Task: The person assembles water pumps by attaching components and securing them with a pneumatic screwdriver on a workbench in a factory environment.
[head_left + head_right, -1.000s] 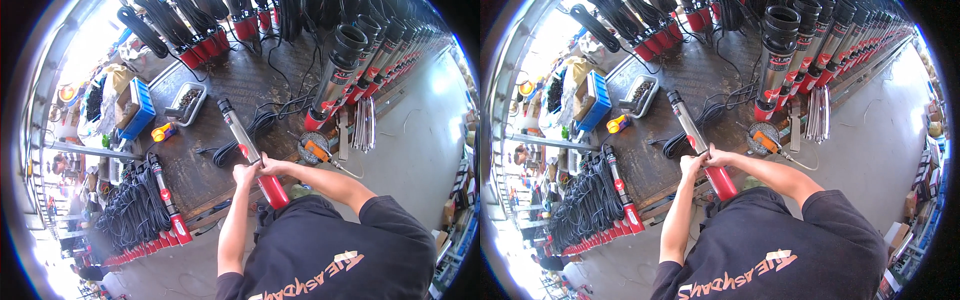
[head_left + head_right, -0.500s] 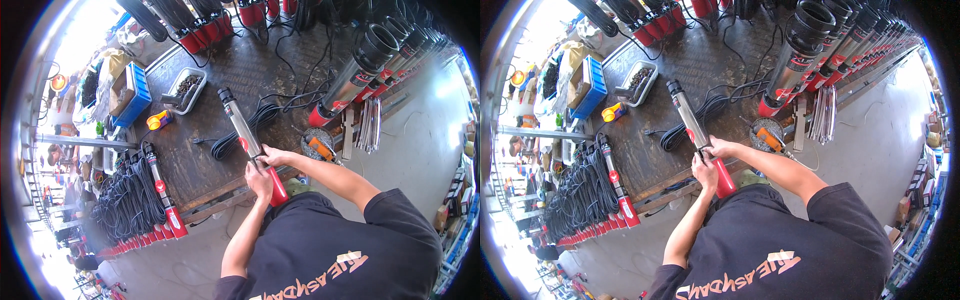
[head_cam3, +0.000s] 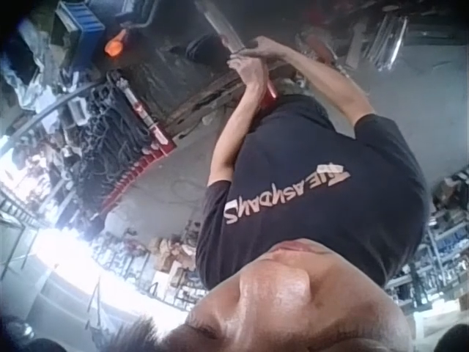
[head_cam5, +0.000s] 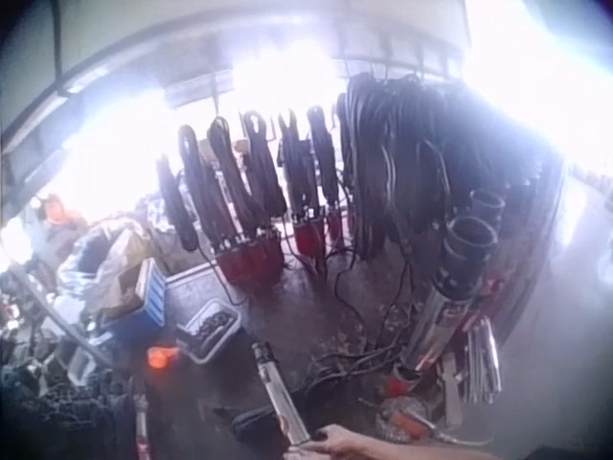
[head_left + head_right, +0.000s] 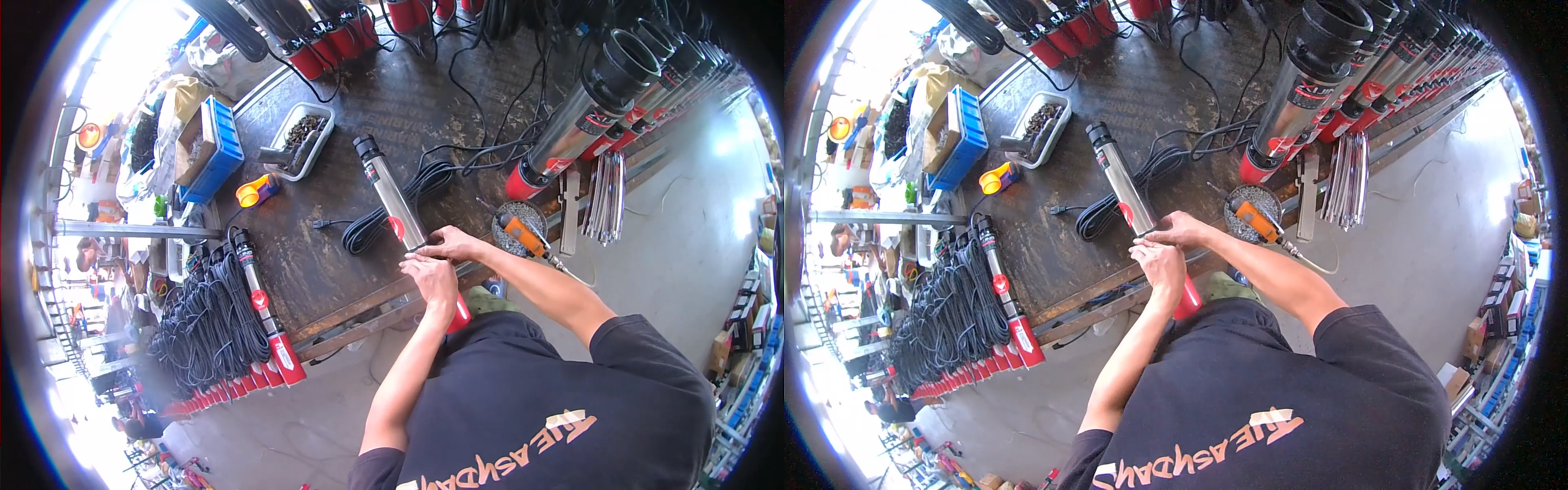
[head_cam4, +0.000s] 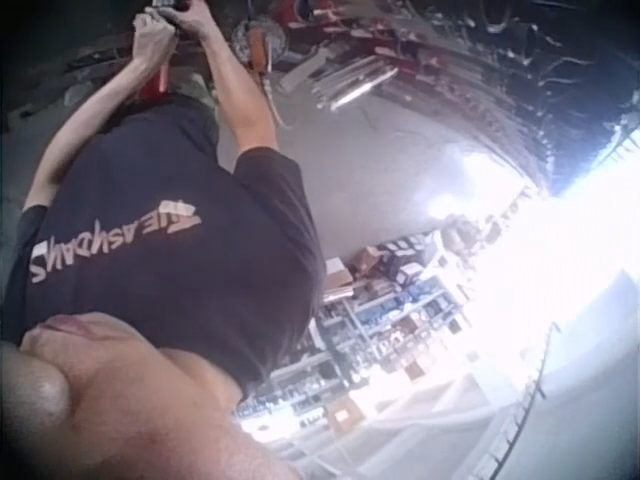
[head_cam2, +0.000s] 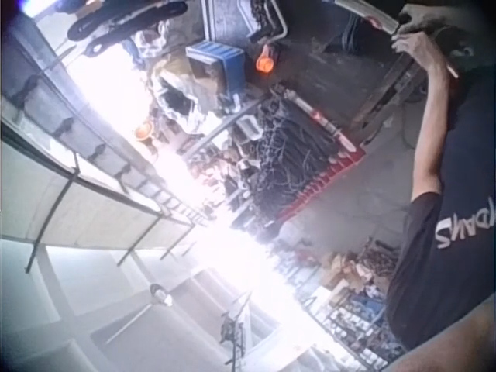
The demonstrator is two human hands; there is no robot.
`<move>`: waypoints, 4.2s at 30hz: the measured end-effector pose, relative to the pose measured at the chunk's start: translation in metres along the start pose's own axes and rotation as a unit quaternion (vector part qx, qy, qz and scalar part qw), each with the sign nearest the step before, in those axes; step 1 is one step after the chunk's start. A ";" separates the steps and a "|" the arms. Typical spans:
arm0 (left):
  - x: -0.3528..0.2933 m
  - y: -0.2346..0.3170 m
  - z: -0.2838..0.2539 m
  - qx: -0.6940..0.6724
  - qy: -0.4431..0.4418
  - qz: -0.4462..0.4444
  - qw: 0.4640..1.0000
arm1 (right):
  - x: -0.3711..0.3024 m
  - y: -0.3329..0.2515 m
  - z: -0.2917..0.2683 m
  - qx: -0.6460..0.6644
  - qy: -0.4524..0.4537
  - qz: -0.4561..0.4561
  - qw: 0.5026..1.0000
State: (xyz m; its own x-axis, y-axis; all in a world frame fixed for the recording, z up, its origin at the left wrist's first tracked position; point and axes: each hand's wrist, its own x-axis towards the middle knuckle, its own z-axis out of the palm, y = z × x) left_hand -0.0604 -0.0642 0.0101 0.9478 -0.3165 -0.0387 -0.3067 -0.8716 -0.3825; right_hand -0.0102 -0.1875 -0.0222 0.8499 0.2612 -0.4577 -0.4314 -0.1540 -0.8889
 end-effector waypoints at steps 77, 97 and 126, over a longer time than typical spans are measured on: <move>0.018 -0.055 0.061 -0.817 -0.197 -0.220 0.495 | -0.072 0.053 -0.046 0.771 0.378 0.047 0.510; 0.024 -0.055 0.062 -0.835 -0.229 -0.208 0.454 | -0.110 -0.113 0.025 0.090 0.569 -0.325 0.750; 0.023 -0.053 0.073 -0.838 -0.192 -0.212 0.464 | -0.048 -0.054 0.050 0.348 0.392 -0.332 0.784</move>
State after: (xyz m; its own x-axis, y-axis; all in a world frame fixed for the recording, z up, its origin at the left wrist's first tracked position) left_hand -0.0159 0.0020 -0.0380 0.8005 -0.1753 -0.5732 0.5832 0.0069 0.8123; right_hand -0.0428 -0.1443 0.0467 0.7643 -0.6445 0.0195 0.3562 0.3967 -0.8460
